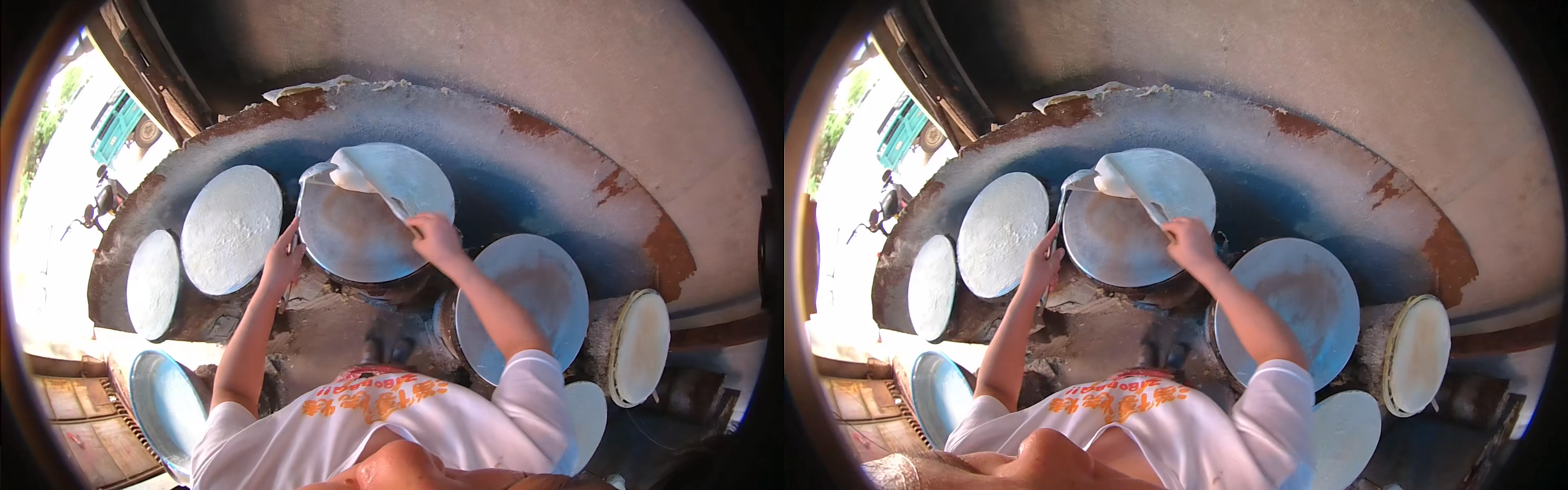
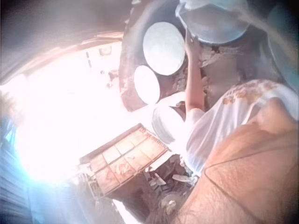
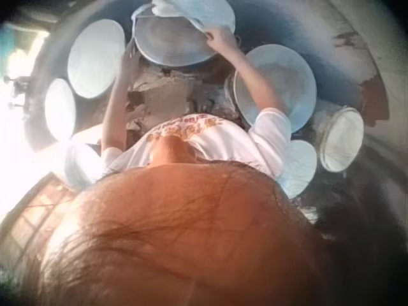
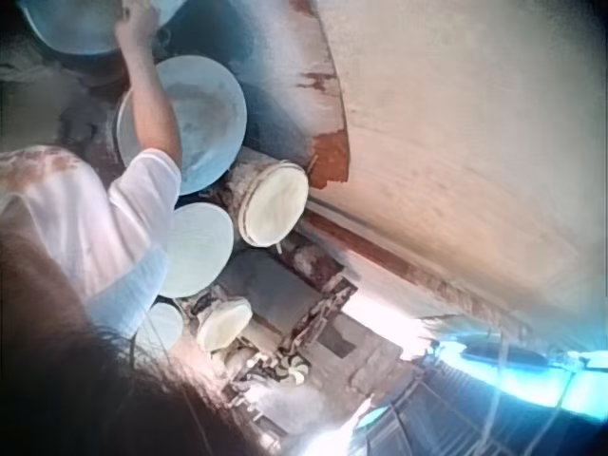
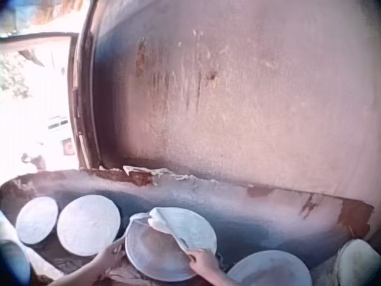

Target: The person ladles batter onto multiple hot circular pans and spreads it into thin crepes. They flip and remove cooked crepes, stacking them, then repeat the process with fresh batter.

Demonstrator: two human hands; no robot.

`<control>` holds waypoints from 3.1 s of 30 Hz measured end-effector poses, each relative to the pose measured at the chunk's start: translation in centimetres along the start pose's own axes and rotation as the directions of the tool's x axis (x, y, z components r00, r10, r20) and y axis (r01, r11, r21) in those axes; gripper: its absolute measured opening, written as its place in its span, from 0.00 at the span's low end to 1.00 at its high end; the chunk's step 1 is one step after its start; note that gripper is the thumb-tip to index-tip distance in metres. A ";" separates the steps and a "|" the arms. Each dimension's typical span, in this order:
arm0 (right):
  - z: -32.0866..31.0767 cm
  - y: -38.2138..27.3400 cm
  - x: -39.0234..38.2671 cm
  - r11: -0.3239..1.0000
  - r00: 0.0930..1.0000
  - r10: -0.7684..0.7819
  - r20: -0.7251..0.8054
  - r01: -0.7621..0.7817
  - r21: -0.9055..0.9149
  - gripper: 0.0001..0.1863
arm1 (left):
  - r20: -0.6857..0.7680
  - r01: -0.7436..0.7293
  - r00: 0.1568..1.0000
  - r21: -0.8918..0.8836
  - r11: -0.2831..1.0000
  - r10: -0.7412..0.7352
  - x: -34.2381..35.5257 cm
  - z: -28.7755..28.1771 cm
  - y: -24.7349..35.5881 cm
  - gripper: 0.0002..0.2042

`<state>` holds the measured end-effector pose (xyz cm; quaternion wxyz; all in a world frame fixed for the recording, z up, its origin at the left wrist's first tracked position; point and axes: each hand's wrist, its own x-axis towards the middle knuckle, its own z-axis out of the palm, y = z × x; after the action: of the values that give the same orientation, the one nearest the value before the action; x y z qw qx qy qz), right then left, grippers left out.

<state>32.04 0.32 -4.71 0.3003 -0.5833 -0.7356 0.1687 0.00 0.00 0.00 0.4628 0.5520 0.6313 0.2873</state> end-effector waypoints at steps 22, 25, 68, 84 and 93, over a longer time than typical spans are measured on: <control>-0.1 7.6 8.4 0.960 0.944 -0.177 0.279 0.104 0.258 0.19 | 0.068 0.186 0.980 0.024 0.982 -0.187 -7.3 5.1 -0.7 0.28; -1.9 7.6 7.6 0.950 0.914 -0.242 0.326 0.154 0.272 0.19 | 0.050 0.257 0.965 0.005 0.967 -0.256 -9.1 4.8 -0.4 0.28; 3.0 -6.1 -16.1 0.764 0.919 0.361 -0.159 -0.194 0.615 0.16 | 0.297 0.038 0.953 -0.328 0.944 0.065 -12.5 -6.9 1.0 0.26; 25.6 -22.6 -7.9 0.106 0.462 0.887 -0.015 -0.172 0.979 0.21 | 0.520 0.342 0.812 -0.792 0.506 0.266 -9.9 -17.4 -1.0 0.26; 25.7 -20.2 -10.7 0.355 0.535 0.835 -0.128 -0.347 0.868 0.19 | 0.502 0.217 0.825 -0.707 0.673 0.260 -11.2 -18.3 -1.5 0.27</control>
<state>1.85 -12.60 -14.81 0.6251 -0.6549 -0.1842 0.3827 -17.55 -8.41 9.11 0.8067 0.3836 0.2869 0.3463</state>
